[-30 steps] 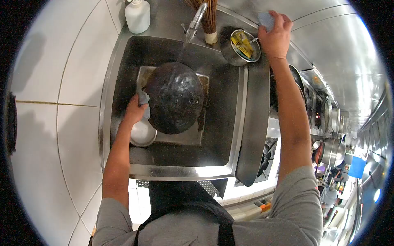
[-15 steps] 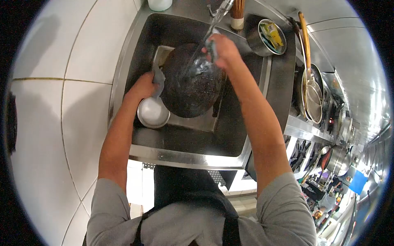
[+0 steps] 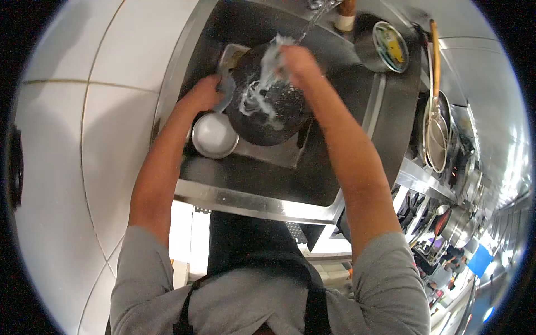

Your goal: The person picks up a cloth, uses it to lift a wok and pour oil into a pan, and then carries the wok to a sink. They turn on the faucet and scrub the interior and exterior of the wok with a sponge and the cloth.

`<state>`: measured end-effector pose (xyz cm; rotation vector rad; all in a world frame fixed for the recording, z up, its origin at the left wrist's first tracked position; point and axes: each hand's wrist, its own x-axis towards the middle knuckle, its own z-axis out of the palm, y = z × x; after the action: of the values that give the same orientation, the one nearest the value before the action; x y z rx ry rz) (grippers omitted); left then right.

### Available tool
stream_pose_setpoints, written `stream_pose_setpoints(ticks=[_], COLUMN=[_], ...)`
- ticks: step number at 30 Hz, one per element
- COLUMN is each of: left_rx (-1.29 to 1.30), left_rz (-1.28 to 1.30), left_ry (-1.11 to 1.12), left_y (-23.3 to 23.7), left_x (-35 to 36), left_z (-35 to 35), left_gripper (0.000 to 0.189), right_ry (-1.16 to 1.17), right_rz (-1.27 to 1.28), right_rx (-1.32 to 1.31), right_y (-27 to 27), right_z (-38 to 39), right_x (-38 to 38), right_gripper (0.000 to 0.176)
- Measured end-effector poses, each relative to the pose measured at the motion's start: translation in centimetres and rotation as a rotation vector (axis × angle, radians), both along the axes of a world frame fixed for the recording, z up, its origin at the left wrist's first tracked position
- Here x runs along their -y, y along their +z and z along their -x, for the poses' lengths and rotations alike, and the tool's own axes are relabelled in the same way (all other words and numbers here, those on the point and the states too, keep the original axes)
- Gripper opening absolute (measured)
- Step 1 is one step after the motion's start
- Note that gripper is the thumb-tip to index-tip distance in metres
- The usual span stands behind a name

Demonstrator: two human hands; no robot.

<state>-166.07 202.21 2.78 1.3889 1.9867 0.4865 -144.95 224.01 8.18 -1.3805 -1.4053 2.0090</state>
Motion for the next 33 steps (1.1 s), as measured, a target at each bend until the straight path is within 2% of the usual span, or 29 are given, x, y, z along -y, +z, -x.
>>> stream_pose_setpoints(ticks=[1,2,3,5,7,9,10,11,13,15,17,19,21,23,24,26,28,29,31,33], left_rx=[0.057,0.114,0.074,-0.007,-0.083,-0.003,-0.003,-0.004,-0.006,0.016,0.039,0.2,0.294,0.175,0.178,0.196,0.237,0.253,0.284,0.285], left_rz=[0.027,0.059,0.063,0.037,-0.04,-0.008,-0.026,-0.046,-0.045,-0.011,0.058,0.051,-0.014,0.006,-0.008,-0.026,-0.03,-0.025,-0.013,-0.005], left_ry=[0.017,0.037,0.001,-0.031,-0.027,-0.03,-0.018,-0.008,0.02,0.02,0.004,0.012,0.072,0.075,0.073,0.075,0.082,0.09,0.106,0.111], left_y=[0.0,0.0,0.2,0.1,-0.1,0.2,-0.3,-0.6,-0.2,0.2,0.6,1.0,-2.3,1.4,0.7,-1.4,-2.5,-1.6,0.7,-0.4], left_x=[0.0,-0.1,-0.3,0.0,-0.2,-0.3,-0.3,-0.5,0.1,0.0,-0.1,0.0,0.1,-0.1,-0.1,-0.1,0.0,0.0,-0.2,-0.1], left_z=[0.1,0.1,0.2,0.1,-0.2,0.1,0.1,0.1,0.0,-0.6,-0.1,0.0,0.3,-0.6,-0.5,0.1,0.3,0.2,-0.3,-0.2], left_gripper=[0.047,0.047,0.047,0.048,0.049,0.05,0.049,0.049,0.051,0.052,0.053,0.054,0.051,0.05,0.05,0.05,0.05,0.05,0.05,0.05], right_ry=[-0.138,-0.102,-0.105,0.24,0.619,0.919,1.047,1.117,1.128,1.065,1.032,1.371,1.363,1.27,1.232,1.065,0.873,0.714,0.58,0.369], right_rz=[0.094,0.156,0.14,0.014,0.07,-0.196,-0.395,-0.23,-0.499,-0.555,-0.459,-0.367,-0.393,-0.34,-0.322,-0.397,-0.538,-0.475,-0.584,-0.594], right_rx=[0.027,-0.091,-0.013,0.191,0.421,0.571,0.502,0.477,0.463,0.445,0.581,0.662,0.656,0.604,0.557,0.495,0.55,0.586,0.549,0.717], right_y=[2.9,0.9,2.4,3.4,0.4,-1.8,-1.2,-0.4,-3.1,-4.0,-3.4,-1.8,0.0,3.1,4.9,9.9,14.7,15.2,17.9,20.6], right_z=[1.0,-0.3,-0.1,-1.7,-3.0,-3.5,-3.2,-1.8,-1.0,0.1,2.0,3.3,2.1,-0.4,-1.1,-3.8,-6.8,-8.3,-10.7,-11.9], right_x=[-0.1,-2.8,-1.9,0.7,3.4,10.5,14.2,17.2,23.0,25.8,27.0,26.2,25.8,22.7,21.3,16.5,11.4,8.5,3.9,0.5], right_gripper=[0.025,0.025,0.027,0.04,0.058,0.069,0.071,0.069,0.059,0.053,0.052,0.051,0.057,0.058,0.058,0.057,0.055,0.055,0.055,0.061])
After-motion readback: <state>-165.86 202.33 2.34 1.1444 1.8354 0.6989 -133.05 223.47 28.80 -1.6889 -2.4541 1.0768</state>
